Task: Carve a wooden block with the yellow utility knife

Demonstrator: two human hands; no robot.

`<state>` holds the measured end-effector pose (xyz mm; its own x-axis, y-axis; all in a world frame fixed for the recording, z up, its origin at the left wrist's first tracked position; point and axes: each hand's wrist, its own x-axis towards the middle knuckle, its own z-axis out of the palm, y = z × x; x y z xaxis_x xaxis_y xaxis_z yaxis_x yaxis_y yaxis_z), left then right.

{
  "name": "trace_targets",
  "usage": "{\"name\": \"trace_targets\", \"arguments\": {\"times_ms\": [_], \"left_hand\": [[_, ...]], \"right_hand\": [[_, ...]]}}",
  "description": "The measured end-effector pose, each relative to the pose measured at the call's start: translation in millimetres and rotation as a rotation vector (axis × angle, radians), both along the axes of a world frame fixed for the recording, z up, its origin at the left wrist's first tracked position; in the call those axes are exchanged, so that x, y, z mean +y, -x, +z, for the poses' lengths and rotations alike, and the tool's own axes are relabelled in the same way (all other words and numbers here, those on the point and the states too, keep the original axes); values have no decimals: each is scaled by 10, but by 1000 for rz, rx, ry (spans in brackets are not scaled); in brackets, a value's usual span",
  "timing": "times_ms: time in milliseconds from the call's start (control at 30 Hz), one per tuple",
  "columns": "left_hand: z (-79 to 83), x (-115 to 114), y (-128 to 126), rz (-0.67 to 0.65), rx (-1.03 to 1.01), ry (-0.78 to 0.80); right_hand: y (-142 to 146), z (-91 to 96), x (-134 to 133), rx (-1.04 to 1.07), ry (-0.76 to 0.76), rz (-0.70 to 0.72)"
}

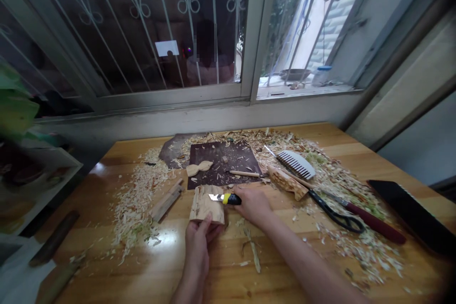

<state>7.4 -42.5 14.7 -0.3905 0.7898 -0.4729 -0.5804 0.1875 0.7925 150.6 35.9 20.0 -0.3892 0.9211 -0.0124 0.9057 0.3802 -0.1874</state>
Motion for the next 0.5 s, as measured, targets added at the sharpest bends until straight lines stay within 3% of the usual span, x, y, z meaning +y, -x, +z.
{"name": "trace_targets", "arguments": {"times_ms": [200,367,500], "left_hand": [[6,2,-5,-22,-7,34],[-3,-63,-19,-154,-119,16],[-22,-53,-7,-152,-171,-21]], "right_hand": [[-19,8,66,18,-14,-48],[-146,21,125,13,-62,-173],[-163,32,60,37,-89,-156]]}}
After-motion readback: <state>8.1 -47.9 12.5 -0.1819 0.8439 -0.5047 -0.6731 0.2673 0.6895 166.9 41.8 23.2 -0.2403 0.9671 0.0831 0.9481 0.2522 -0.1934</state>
